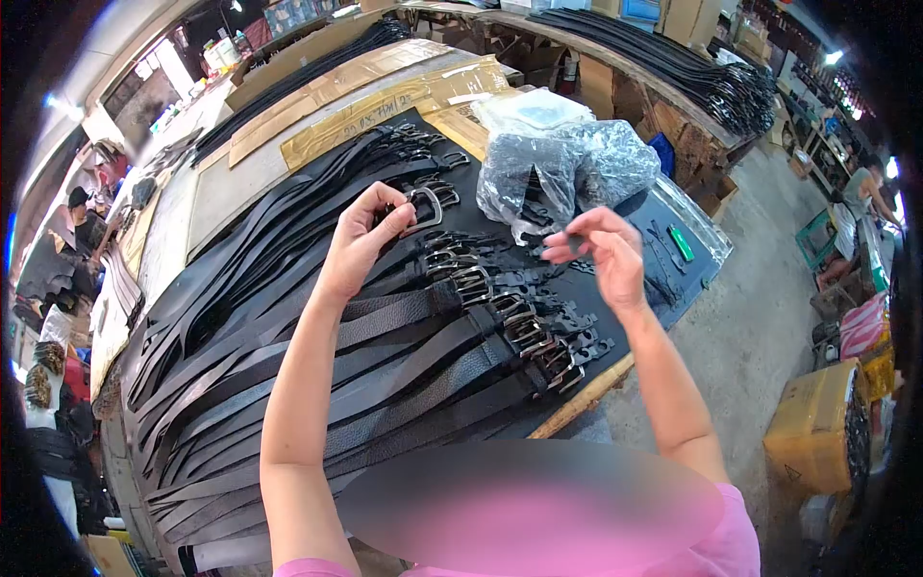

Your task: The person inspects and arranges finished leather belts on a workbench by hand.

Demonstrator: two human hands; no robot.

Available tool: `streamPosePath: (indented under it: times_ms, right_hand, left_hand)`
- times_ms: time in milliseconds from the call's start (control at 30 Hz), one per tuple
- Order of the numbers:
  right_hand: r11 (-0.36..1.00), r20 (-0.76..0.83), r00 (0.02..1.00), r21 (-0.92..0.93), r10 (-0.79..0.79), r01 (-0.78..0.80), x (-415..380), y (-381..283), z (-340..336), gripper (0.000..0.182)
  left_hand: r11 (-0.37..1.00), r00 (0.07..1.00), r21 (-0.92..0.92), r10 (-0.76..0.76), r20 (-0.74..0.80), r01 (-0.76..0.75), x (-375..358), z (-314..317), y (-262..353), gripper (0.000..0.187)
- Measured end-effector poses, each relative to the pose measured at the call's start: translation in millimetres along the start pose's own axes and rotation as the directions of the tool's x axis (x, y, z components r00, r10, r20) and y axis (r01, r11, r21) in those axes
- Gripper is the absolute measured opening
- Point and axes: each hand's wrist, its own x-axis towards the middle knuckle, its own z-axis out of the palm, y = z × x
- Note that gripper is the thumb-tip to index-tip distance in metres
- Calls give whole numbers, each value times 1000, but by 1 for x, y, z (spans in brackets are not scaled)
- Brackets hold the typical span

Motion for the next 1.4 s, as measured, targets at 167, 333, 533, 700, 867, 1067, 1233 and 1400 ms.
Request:
streamPosePath:
  times_ms: [167,333,533,700,867,1067,1233,1400]
  right_hand:
    - [981,64,982,66,180,-184,7,8,53,12]
    - [915,232,899,70,372,-397,19,22,75,17]
    - [945,325,895,12,306,-327,30,33,102,11]
    - [967,252,953,143,168,-209,31,7,133,19]
    - [978,313,942,124,121,-167,38,6,143,37]
    - [988,388,913,30,130,-153,36,-10,142,35]
    - [969,425,890,101,164,-227,34,-4,135,35]
    - [986,343,936,117,74,-121,30,-4,137,31]
  left_hand:
    - [982,1000,-188,4,-3,-5,-8,3,-3,13]
    - [910,998,-410,42,-36,-53,-16,0,7,14]
    - [874,996,-479,74,-39,-84,-22,-2,5,12]
    - [855,1000,-519,13,4,-9,-30,3,1,15]
    - [839,998,-544,29,48,2,-32,4,0,12]
    - [838,998,-542,-44,52,65,-35,4,0,14]
    - [840,996,-540,-2,90,51,-33,6,-7,20]
    - [770,998,-635,-34,58,63,-31,17,-5,18]
